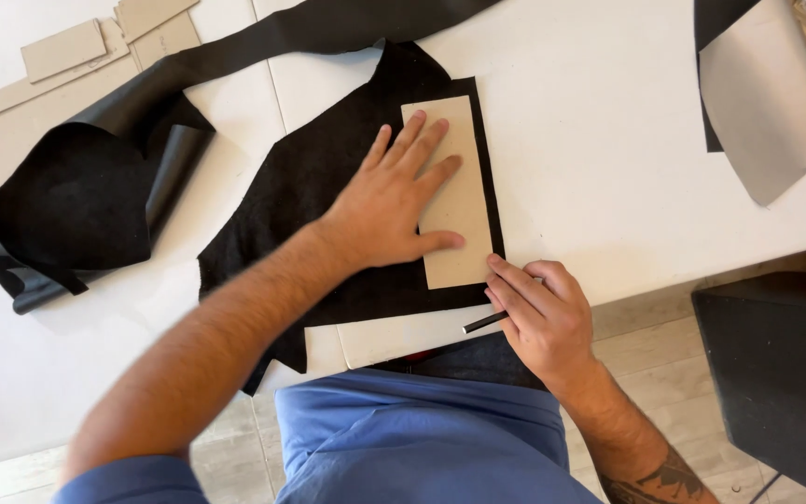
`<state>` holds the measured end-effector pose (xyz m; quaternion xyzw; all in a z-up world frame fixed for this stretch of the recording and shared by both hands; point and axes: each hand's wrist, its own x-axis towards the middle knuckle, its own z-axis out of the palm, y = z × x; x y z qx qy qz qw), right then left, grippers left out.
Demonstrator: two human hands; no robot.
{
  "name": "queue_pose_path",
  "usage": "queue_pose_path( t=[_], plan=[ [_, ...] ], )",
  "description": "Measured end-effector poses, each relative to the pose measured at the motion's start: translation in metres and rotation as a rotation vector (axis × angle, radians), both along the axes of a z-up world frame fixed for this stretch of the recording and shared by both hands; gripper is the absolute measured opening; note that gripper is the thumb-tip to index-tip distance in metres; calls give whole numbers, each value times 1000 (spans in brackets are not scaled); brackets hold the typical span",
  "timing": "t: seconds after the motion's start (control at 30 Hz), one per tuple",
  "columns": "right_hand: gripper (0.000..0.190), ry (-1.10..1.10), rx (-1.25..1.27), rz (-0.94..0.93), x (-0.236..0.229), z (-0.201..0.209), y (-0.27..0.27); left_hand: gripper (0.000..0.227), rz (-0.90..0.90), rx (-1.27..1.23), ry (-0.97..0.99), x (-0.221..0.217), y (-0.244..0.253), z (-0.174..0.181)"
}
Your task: The person selects a leather scrap and uses a cardboard template, a metal ruler, and a pencil to mark out a pattern for cutting.
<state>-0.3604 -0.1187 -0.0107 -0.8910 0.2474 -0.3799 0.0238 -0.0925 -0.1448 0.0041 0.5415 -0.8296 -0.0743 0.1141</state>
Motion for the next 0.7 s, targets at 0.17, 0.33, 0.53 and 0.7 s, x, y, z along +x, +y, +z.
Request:
queue_pose_path(
  t=[0.17,0.33,0.53,0.7],
  plan=[
    [18,12,42,-17,-2,-4,4,119,111,-27,33,-17,7,-1],
    [14,-35,26,-19,6,6,5,82,204,-220,328,-12,10,-8],
    [12,-64,63,-68,10,6,9,67,258,-201,316,-10,9,-23],
    [11,-53,78,-95,11,6,10,65,220,-196,322,-9,9,-14]
  ],
)
